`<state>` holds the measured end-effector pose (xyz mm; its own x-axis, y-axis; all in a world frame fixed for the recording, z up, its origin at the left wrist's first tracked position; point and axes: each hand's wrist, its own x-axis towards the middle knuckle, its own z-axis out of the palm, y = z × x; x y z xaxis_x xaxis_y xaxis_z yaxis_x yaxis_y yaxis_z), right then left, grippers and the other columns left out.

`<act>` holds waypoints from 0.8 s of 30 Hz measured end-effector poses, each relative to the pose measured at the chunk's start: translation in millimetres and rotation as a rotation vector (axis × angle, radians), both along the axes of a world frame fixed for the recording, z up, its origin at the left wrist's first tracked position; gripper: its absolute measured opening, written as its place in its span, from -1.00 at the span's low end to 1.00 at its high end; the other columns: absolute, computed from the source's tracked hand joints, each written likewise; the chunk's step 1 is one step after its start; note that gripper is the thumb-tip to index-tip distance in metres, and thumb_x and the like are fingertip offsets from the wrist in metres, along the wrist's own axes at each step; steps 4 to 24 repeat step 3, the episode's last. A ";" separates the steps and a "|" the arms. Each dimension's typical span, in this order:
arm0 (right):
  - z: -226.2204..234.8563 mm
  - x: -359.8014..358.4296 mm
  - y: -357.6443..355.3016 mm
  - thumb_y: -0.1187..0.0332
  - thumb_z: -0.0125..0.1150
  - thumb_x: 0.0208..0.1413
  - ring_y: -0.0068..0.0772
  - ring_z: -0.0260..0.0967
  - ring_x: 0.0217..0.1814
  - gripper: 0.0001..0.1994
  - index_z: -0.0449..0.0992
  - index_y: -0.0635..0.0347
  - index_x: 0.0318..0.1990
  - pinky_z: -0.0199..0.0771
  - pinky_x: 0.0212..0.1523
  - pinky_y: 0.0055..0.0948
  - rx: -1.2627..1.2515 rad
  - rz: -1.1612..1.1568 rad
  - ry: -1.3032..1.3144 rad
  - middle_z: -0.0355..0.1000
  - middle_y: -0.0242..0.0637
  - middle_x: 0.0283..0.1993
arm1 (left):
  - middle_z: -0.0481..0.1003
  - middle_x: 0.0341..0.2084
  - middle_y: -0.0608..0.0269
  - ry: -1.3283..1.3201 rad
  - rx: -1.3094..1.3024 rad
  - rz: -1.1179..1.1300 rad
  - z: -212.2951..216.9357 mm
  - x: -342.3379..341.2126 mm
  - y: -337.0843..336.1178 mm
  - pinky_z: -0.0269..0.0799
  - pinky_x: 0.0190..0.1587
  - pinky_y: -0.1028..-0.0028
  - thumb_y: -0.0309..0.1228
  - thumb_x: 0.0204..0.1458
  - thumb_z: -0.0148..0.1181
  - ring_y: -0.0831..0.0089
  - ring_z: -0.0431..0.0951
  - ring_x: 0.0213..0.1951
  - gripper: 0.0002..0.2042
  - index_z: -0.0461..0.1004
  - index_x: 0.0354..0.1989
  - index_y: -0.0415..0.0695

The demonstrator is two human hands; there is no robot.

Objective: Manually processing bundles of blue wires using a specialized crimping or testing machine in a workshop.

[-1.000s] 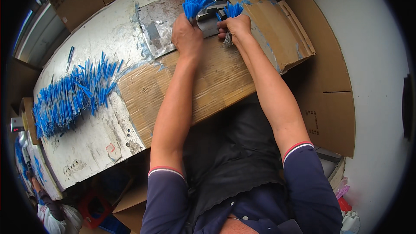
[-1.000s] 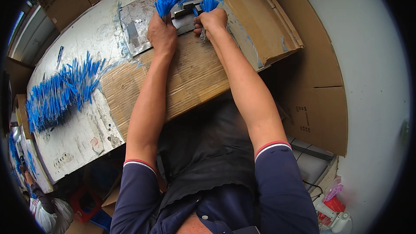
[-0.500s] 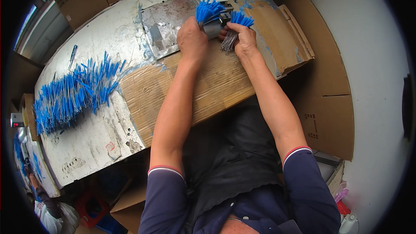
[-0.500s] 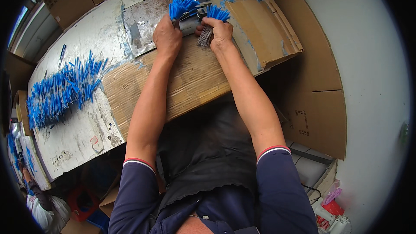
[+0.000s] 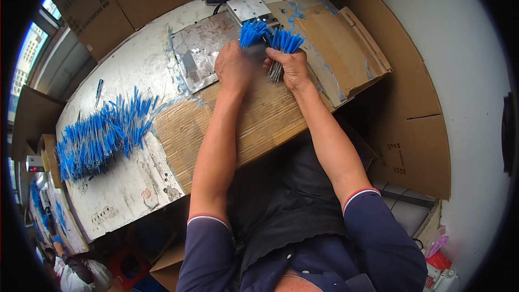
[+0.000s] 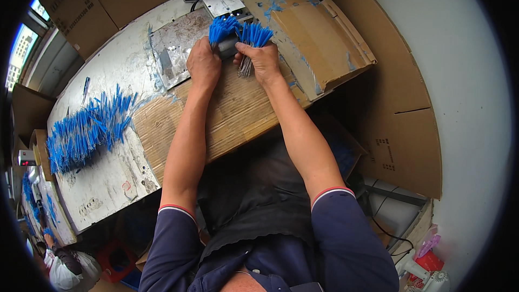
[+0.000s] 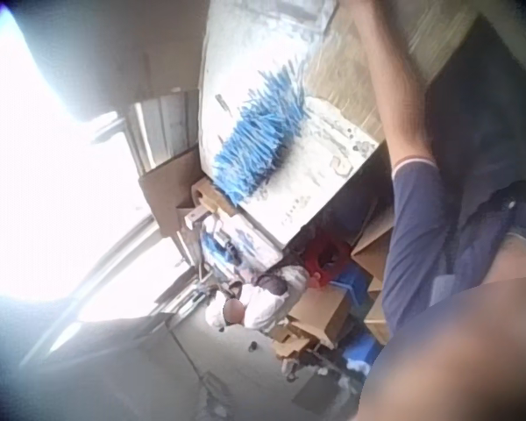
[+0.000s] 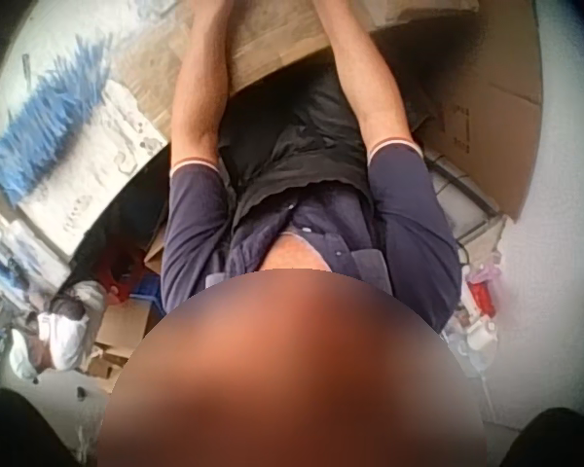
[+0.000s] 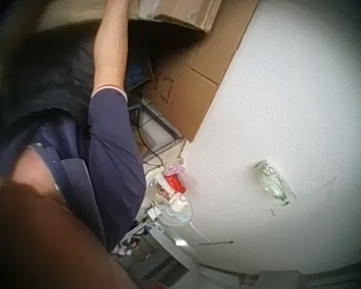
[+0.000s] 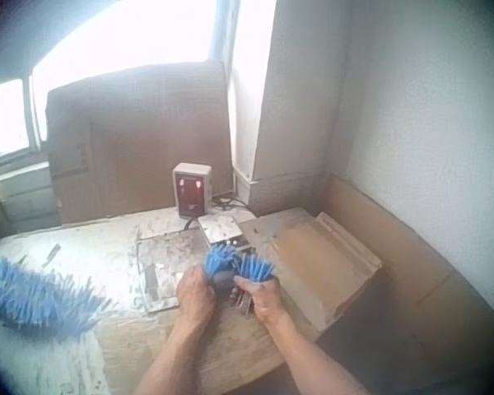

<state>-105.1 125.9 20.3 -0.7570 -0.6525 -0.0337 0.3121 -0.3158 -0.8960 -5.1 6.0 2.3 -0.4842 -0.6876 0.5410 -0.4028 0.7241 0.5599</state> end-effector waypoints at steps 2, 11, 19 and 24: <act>1.3 -4.0 -0.4 0.55 0.42 0.00 -0.35 0.56 -0.45 -0.79 0.55 0.33 -0.19 0.68 -0.45 -0.36 0.047 0.053 -0.029 0.55 -0.22 -0.35 | 0.54 -0.35 0.01 -0.001 0.001 0.008 -1.9 -2.7 -3.3 0.46 -0.18 0.10 -0.44 -0.03 0.19 -0.01 0.57 -0.24 -0.88 0.48 -0.33 -0.18; 2.0 -7.4 0.1 0.55 0.42 0.01 -0.34 0.56 -0.45 -0.78 0.55 0.34 -0.18 0.68 -0.45 -0.36 0.068 0.071 -0.032 0.55 -0.22 -0.34 | 0.54 -0.34 0.01 0.003 0.012 0.017 -3.5 -4.5 -4.2 0.46 -0.18 0.11 -0.41 -0.04 0.20 -0.01 0.57 -0.23 -0.86 0.48 -0.32 -0.18; 2.0 -7.4 0.1 0.55 0.42 0.01 -0.34 0.56 -0.45 -0.78 0.55 0.34 -0.18 0.68 -0.45 -0.36 0.068 0.071 -0.032 0.55 -0.22 -0.34 | 0.54 -0.34 0.01 0.003 0.012 0.017 -3.5 -4.5 -4.2 0.46 -0.18 0.11 -0.41 -0.04 0.20 -0.01 0.57 -0.23 -0.86 0.48 -0.32 -0.18; 2.0 -7.4 0.1 0.55 0.42 0.01 -0.34 0.56 -0.45 -0.78 0.55 0.34 -0.18 0.68 -0.45 -0.36 0.068 0.071 -0.032 0.55 -0.22 -0.34 | 0.54 -0.34 0.01 0.003 0.012 0.017 -3.5 -4.5 -4.2 0.46 -0.18 0.11 -0.41 -0.04 0.20 -0.01 0.57 -0.23 -0.86 0.48 -0.32 -0.18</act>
